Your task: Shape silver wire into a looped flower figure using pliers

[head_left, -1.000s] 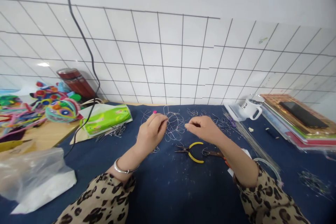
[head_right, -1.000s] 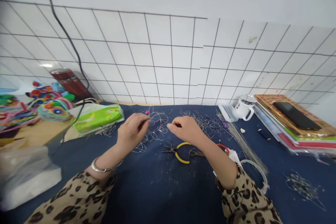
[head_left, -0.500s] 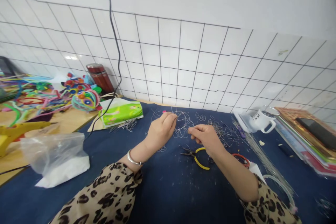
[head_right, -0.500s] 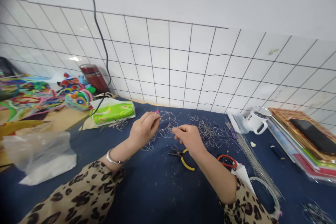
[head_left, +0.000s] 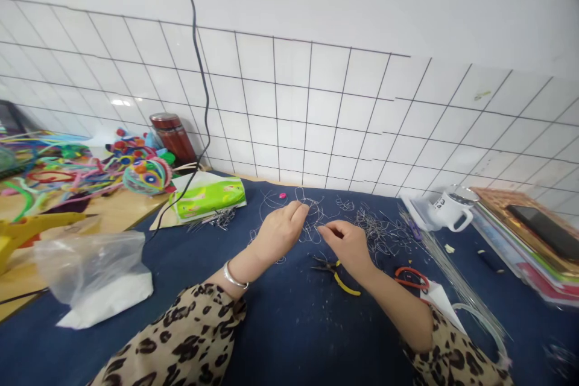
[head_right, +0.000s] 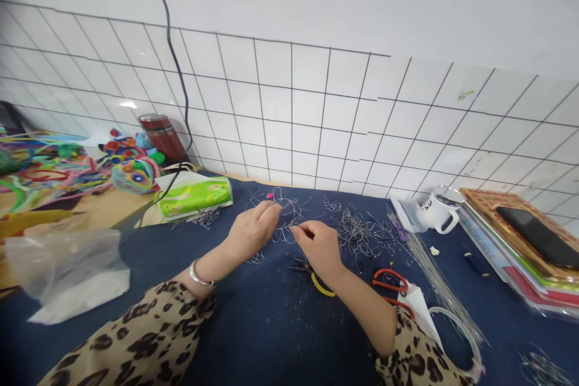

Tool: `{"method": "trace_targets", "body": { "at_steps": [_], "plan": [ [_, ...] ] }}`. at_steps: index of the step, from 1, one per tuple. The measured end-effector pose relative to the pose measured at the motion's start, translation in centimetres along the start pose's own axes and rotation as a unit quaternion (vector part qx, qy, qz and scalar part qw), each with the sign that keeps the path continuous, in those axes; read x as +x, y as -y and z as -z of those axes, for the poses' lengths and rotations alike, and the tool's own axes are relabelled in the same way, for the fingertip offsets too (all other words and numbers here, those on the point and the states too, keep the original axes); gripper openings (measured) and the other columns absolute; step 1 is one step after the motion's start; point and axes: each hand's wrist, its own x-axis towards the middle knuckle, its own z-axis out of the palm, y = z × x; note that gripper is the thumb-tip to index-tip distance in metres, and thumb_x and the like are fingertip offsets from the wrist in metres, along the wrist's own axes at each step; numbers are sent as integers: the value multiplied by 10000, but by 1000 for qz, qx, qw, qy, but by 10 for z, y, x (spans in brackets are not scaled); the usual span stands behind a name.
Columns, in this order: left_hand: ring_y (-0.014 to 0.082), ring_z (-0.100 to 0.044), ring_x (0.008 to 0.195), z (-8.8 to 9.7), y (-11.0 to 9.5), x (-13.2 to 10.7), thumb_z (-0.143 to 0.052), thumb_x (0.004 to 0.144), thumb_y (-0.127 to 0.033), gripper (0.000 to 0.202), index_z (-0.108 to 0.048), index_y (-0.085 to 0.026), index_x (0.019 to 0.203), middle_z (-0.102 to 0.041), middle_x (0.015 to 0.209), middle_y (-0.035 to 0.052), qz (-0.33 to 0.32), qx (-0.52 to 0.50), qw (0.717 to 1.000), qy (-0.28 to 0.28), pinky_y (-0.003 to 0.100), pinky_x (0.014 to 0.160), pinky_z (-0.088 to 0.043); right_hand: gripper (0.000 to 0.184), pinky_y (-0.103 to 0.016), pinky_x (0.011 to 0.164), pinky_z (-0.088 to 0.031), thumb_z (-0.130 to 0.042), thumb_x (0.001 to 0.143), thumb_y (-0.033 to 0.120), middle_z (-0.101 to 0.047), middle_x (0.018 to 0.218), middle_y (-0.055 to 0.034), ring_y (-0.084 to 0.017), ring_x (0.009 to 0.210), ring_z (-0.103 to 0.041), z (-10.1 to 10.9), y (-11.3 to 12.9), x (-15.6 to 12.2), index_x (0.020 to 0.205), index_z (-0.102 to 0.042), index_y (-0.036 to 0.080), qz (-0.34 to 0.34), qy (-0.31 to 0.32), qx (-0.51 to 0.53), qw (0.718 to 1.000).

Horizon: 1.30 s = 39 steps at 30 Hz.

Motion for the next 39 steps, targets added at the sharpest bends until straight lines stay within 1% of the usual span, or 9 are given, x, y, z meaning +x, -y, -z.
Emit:
{"method": "trace_targets", "body": {
  "at_steps": [7, 12, 14, 17, 20, 22, 25, 32, 39],
  "plan": [
    [166, -605, 808, 2, -12, 2, -385, 902, -176, 188, -507, -175, 1045, -600, 916, 72, 37, -96, 994, 33, 241, 650, -473, 225, -250, 658, -339, -522, 827, 363, -570, 674, -9, -140, 679, -497, 4, -7, 6, 684, -587, 201, 102, -8, -98, 990],
    [147, -587, 765, 10, -16, 9, -426, 883, -192, 122, -542, -176, 915, -594, 861, 43, 97, -178, 979, 39, 234, 650, -447, 212, -246, 636, -347, -495, 850, 318, -541, 657, -8, -135, 668, -485, 6, -11, 7, 684, -544, 196, 149, -20, -146, 978],
    [138, -568, 733, 13, -13, 13, -464, 850, -167, 79, -541, -179, 844, -589, 814, 19, 127, -209, 969, 43, 234, 644, -431, 162, -252, 676, -370, -481, 851, 282, -558, 709, -18, -143, 718, -500, 7, -10, 7, 732, -552, 198, 168, -21, -144, 975],
    [129, -535, 694, 15, -6, 17, -499, 800, -122, 70, -533, -177, 774, -571, 730, -8, 154, -244, 957, 36, 234, 638, -410, 93, -292, 764, -393, -494, 818, 240, -577, 829, -43, -167, 822, -510, 8, -7, 5, 856, -566, 196, 231, -9, -142, 963],
    [119, -511, 654, 16, -2, 18, -503, 780, -100, 86, -529, -176, 747, -553, 683, -21, 162, -253, 953, 33, 229, 620, -396, 215, -363, 811, -387, -541, 780, 295, -560, 920, -76, -209, 886, -494, 9, -5, 2, 962, -560, 181, 293, 2, -173, 940],
    [114, -503, 637, 17, -2, 18, -502, 776, -94, 91, -528, -176, 746, -550, 679, -24, 161, -257, 952, 35, 224, 604, -390, 312, -399, 820, -377, -569, 765, 367, -548, 964, -93, -232, 907, -482, 8, -4, 0, 1009, -550, 173, 312, 2, -197, 929],
    [113, -505, 647, 17, -4, 17, -501, 768, -82, 101, -529, -178, 756, -551, 699, -22, 153, -265, 951, 40, 220, 606, -393, 399, -413, 825, -372, -578, 764, 410, -548, 1005, -105, -245, 933, -474, 5, -3, -1, 1070, -519, 160, 311, -1, -210, 927],
    [125, -547, 699, 17, -10, 16, -481, 798, -107, 93, -530, -185, 812, -560, 784, -2, 137, -259, 954, 66, 232, 651, -424, 497, -383, 809, -390, -613, 733, 332, -551, 899, -62, -220, 863, -488, 2, -1, 0, 1179, -459, 174, 225, -3, -182, 957],
    [137, -573, 735, 18, -15, 14, -457, 835, -142, 96, -542, -185, 851, -575, 818, 15, 118, -239, 961, 72, 242, 669, -443, 387, -355, 799, -395, -593, 756, 319, -552, 870, -60, -211, 860, -492, 2, -3, 1, 1108, -530, 169, 207, 12, -195, 959]
  ]
}}
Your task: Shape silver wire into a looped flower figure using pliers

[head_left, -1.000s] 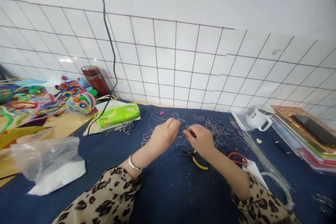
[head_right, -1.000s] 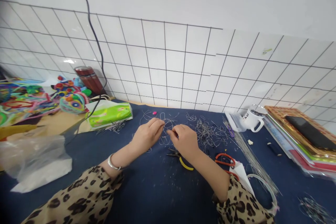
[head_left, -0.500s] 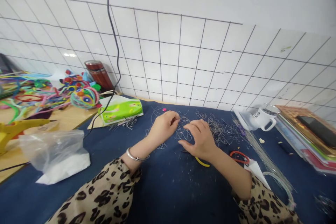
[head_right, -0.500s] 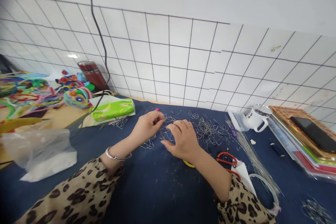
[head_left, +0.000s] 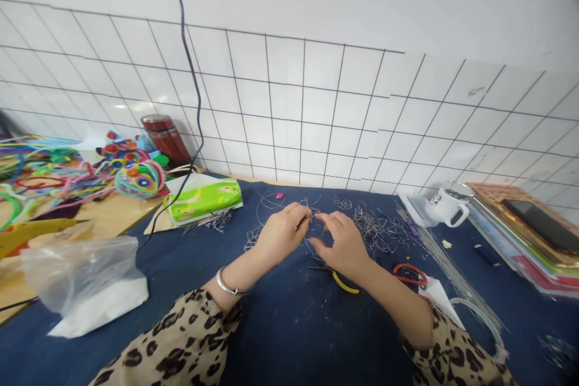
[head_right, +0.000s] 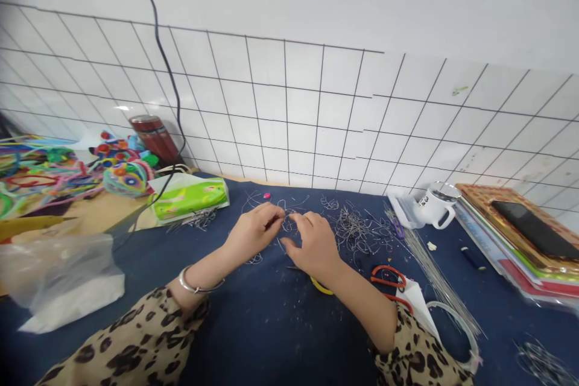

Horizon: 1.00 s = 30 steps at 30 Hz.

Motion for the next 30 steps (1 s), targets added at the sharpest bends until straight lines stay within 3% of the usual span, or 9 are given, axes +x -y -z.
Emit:
{"method": "trace_targets", "body": {
  "at_steps": [6, 15, 22, 30],
  "plan": [
    [136, -564, 711, 1, -4, 0, -465, 797, -109, 115, -547, -185, 823, -586, 792, 11, -8, -16, 1000, 22, 237, 640, -427, 293, -312, 750, -396, -615, 741, 294, -546, 857, -36, -186, 841, -501, 1, -1, 1, 1018, -577, 206, -31, 39, 14, 999],
    [124, -535, 626, 0, 3, -1, -477, 723, -84, 147, -585, -183, 744, -596, 694, -10, 2, -56, 989, 139, 221, 552, -368, 188, -224, 568, -334, -642, 728, 273, -522, 761, 9, -117, 672, -501, -14, -9, -6, 906, -611, 218, -82, 141, 51, 985],
    [110, -565, 641, -2, 12, -16, -489, 755, -126, 159, -629, -197, 778, -628, 719, -26, 21, -93, 975, 202, 198, 566, -398, 159, -215, 555, -305, -639, 725, 260, -507, 736, 16, -105, 644, -481, -24, -7, -15, 873, -612, 207, -69, 186, 76, 977],
    [114, -593, 656, 6, 19, -38, -457, 823, -223, 197, -635, -207, 905, -640, 754, -10, 66, -195, 935, 290, 193, 569, -431, 122, -221, 604, -334, -591, 739, 179, -517, 735, 17, -102, 656, -488, -30, -4, -31, 856, -613, 205, -58, 217, 103, 969]
  ]
}}
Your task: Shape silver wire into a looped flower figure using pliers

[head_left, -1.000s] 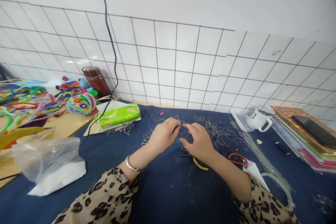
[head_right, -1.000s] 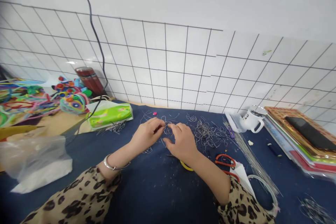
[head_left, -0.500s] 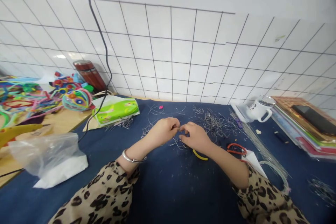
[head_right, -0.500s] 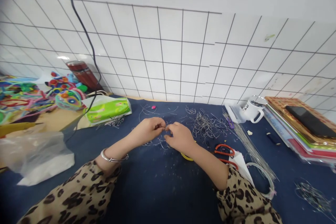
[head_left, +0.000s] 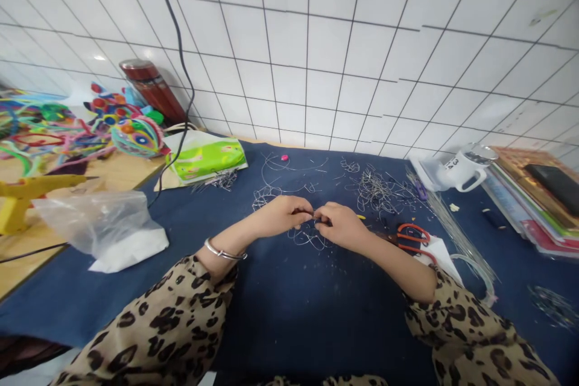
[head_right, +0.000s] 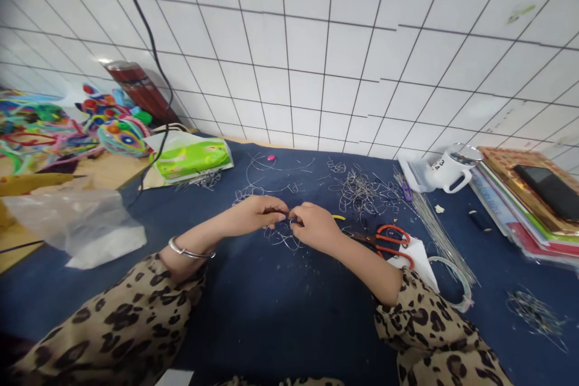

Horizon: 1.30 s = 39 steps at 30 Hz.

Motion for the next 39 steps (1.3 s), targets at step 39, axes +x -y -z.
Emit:
{"method": "trace_targets", "body": {
  "at_steps": [39],
  "plan": [
    [125, -537, 703, -42, 46, -41, -517, 819, -177, 116, -592, -200, 905, -592, 859, 21, -19, -86, 986, -140, 255, 668, -456, 206, -242, 684, -430, -513, 787, 140, -545, 809, 3, -93, 688, -517, -21, 15, -21, 949, -622, 206, -97, -89, 127, 983]
  ]
}}
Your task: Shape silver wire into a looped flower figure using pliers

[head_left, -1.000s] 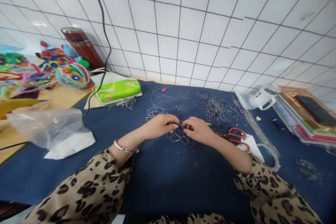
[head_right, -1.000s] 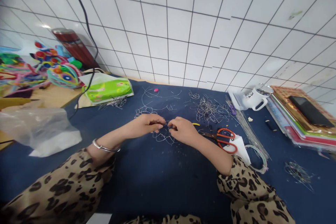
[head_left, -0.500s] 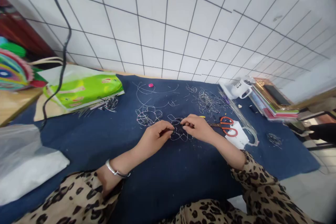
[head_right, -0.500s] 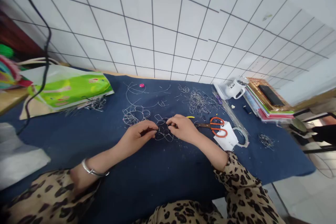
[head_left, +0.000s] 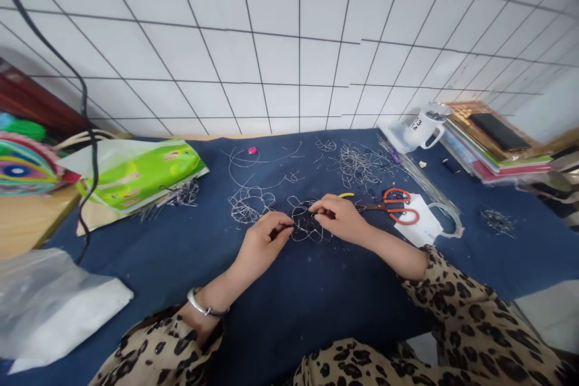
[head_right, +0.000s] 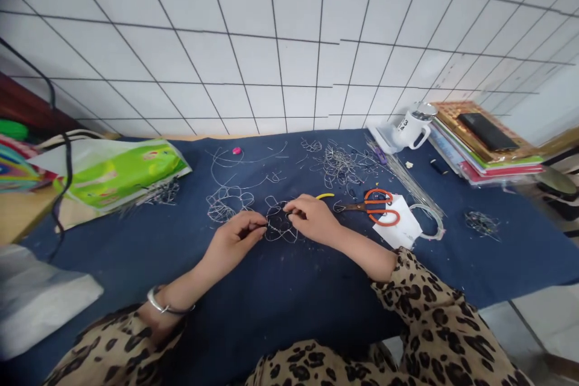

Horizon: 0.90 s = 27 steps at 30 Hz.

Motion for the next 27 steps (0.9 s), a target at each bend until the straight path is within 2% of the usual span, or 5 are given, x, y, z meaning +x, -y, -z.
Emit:
{"method": "trace_targets", "body": {
  "at_steps": [6, 10, 18, 22, 27],
  "plan": [
    [118, -522, 664, -2, -6, -1, -520, 821, -194, 95, -600, -191, 872, -580, 766, 3, -14, 39, 999, 10, 242, 640, -429, 310, -250, 682, -431, -511, 775, 129, -537, 824, 3, -101, 681, -496, 5, -1, -9, 1071, -554, 213, 4, 5, 7, 1000],
    [120, -528, 675, -6, -7, -4, -527, 825, -236, 103, -599, -190, 882, -585, 773, 5, -12, 49, 999, 11, 239, 637, -425, 375, -260, 712, -435, -517, 766, 122, -540, 882, -12, -113, 723, -496, 15, -4, -26, 1126, -514, 226, 27, 8, -5, 1000],
    [117, -540, 658, -18, -16, -14, -536, 825, -282, 141, -598, -190, 911, -597, 759, 3, 17, 70, 997, 3, 230, 621, -433, 227, -279, 768, -433, -529, 773, 131, -561, 904, -32, -137, 805, -527, 35, -16, -60, 978, -591, 206, 69, 47, -54, 995],
    [116, -565, 674, -27, -23, -18, -538, 827, -285, 148, -598, -192, 925, -626, 789, 5, 53, 66, 996, 12, 222, 628, -446, 175, -278, 778, -431, -521, 782, 130, -585, 840, -22, -141, 812, -540, 36, -16, -62, 919, -606, 199, 83, 56, -61, 993],
    [93, -541, 575, -35, -28, -23, -535, 830, -313, 152, -580, -190, 907, -616, 740, -12, 113, 27, 993, 19, 197, 548, -441, 166, -279, 783, -435, -515, 792, 138, -606, 853, -29, -145, 827, -552, 37, -15, -58, 914, -612, 196, 96, 56, -62, 992]
  ]
}}
